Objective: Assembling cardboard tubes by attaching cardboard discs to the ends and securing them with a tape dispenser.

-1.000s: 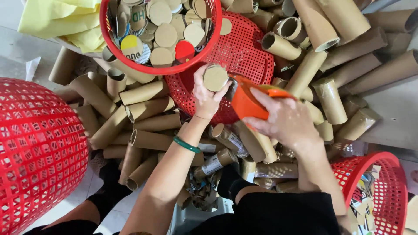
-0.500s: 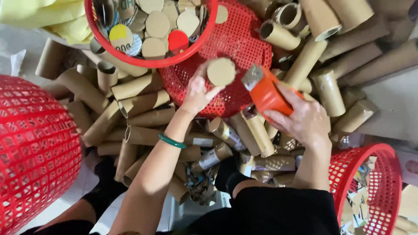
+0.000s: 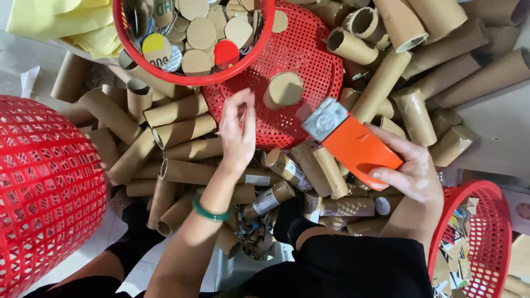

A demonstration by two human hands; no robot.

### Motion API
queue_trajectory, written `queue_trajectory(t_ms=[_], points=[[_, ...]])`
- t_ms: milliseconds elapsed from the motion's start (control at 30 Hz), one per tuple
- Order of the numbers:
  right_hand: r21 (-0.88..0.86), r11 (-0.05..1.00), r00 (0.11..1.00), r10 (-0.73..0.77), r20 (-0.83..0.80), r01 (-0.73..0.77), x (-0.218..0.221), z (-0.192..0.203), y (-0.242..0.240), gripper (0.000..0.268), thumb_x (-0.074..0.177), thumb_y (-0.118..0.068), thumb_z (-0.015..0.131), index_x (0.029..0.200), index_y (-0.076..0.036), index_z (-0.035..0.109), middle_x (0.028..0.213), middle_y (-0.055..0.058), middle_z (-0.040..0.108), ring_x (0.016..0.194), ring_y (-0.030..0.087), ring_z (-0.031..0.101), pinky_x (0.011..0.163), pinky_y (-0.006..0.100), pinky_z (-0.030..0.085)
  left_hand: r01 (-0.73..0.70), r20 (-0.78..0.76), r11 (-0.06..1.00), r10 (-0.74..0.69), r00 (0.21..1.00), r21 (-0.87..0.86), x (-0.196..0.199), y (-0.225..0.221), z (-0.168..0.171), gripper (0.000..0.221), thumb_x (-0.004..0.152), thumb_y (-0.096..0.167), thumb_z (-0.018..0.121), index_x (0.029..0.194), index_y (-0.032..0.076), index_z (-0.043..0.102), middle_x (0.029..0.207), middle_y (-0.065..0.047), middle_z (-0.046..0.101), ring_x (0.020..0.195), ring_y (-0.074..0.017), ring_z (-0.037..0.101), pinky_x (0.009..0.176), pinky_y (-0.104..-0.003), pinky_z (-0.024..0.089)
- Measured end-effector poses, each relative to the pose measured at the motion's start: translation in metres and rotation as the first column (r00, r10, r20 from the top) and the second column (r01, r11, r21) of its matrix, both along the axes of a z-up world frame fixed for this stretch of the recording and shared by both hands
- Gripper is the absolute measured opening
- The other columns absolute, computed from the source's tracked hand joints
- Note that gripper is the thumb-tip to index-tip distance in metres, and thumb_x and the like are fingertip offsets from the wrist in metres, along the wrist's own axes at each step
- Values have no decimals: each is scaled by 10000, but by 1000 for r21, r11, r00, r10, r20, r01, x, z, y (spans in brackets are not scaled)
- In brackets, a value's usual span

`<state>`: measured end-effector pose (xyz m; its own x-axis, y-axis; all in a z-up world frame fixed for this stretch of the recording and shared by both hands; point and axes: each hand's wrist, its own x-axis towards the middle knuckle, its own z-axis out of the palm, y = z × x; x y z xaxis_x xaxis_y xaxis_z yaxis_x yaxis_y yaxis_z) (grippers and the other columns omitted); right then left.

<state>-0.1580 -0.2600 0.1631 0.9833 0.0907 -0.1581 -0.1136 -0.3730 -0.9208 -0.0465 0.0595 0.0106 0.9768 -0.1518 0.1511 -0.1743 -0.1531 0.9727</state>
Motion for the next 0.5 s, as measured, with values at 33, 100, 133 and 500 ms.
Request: queue_trajectory(t_ms=[33, 100, 133, 500], points=[[-1, 1000, 1000, -3, 2, 3, 4, 4, 3, 733, 796, -190, 811, 1448, 41, 570, 1285, 171, 705, 1166, 174, 678, 1040, 295, 509, 3, 2, 1000, -3, 1000, -1, -4, -4, 13, 492, 1039, 89, 650, 1493, 7, 481, 1397, -169, 602, 1288, -283, 597, 1126, -398, 476], [-46, 993, 994, 105, -4, -105, 9, 13, 11, 753, 745, -203, 829, 1419, 28, 586, 1195, 142, 740, 1077, 186, 728, 966, 302, 543, -80, -472, 860, -196, 860, -504, -16, -11, 40, 374, 1048, 157, 626, 1398, 41, 562, 1241, -76, 679, 1114, -152, 652, 943, -328, 524], [-46, 993, 994, 106, 2, -106, 10, 12, 15, 753, 745, -203, 829, 1419, 28, 586, 1195, 142, 740, 1077, 186, 728, 966, 302, 543, -79, -467, 861, -194, 863, -503, -18, -13, 38, 374, 1048, 157, 626, 1398, 41, 562, 1241, -76, 679, 1114, -152, 652, 943, -328, 524], [23, 999, 989, 51, -140, -48, 4, -20, 13, 731, 749, -115, 822, 1440, -1, 615, 1048, 127, 782, 888, 178, 732, 816, 351, 596, -8, -290, 904, -129, 948, -428, -6, -49, -8, 179, 1071, 49, 596, 1217, 9, 692, 1292, -147, 638, 1221, -208, 598, 1069, -332, 490]])
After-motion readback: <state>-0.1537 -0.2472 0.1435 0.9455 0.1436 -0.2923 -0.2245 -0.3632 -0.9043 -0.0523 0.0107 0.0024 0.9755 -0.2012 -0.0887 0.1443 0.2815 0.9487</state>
